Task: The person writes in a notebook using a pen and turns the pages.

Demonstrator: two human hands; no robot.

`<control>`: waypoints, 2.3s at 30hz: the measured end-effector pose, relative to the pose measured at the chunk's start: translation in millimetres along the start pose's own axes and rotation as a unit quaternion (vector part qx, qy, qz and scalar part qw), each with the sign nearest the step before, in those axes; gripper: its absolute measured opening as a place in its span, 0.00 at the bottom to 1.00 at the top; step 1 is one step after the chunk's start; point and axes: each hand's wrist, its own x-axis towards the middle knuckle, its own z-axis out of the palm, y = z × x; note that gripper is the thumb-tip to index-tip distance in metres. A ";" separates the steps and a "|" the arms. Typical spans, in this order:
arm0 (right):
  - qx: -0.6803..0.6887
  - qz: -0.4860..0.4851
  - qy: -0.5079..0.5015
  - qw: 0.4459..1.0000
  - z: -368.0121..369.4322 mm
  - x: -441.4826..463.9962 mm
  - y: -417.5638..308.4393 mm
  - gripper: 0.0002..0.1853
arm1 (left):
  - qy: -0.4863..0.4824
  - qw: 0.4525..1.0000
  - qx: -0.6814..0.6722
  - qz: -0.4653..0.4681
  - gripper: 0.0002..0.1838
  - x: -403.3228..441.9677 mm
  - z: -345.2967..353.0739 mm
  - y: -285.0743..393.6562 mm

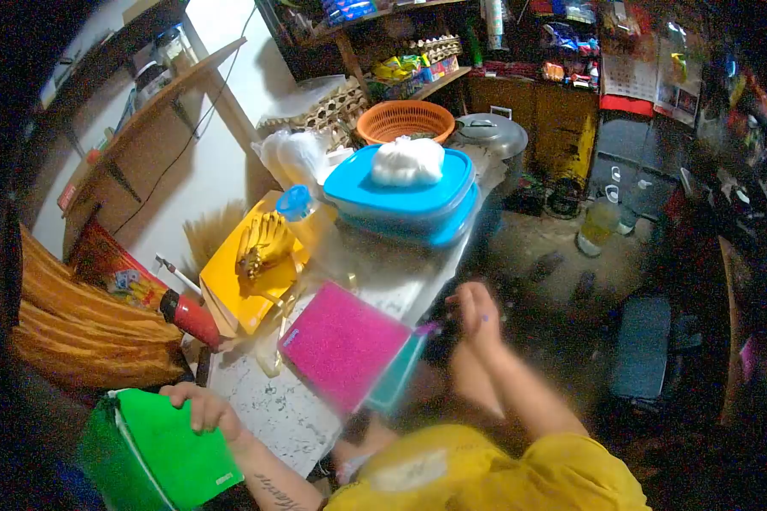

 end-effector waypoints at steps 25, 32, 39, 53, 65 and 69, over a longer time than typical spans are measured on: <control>0.030 0.049 0.013 0.998 1.4 -7.7 14.6 0.11 | 0.153 0.759 0.611 -0.167 0.21 -28.8 -96.0 -50.4; 0.040 0.074 0.043 0.996 -10.1 -4.5 -5.3 0.09 | 0.247 0.532 0.771 -0.248 0.18 -11.3 -63.0 -108.2; -0.103 -0.070 -0.011 0.992 -0.1 -23.3 -19.1 0.10 | 0.180 0.418 0.865 -0.212 0.19 -1.5 -70.4 -103.1; -0.029 -0.377 -0.028 0.926 38.0 -50.4 -72.1 0.10 | -0.154 0.572 0.712 -0.376 0.24 0.8 -66.7 -161.5; 0.008 0.018 -0.196 0.980 67.6 -44.6 -76.4 0.19 | 0.153 0.436 0.872 -0.163 0.13 -24.3 -165.7 -50.3; 0.060 0.119 -0.239 0.962 135.6 -16.4 -68.8 0.09 | 0.112 0.367 0.903 -0.192 0.25 -38.9 -170.9 -61.5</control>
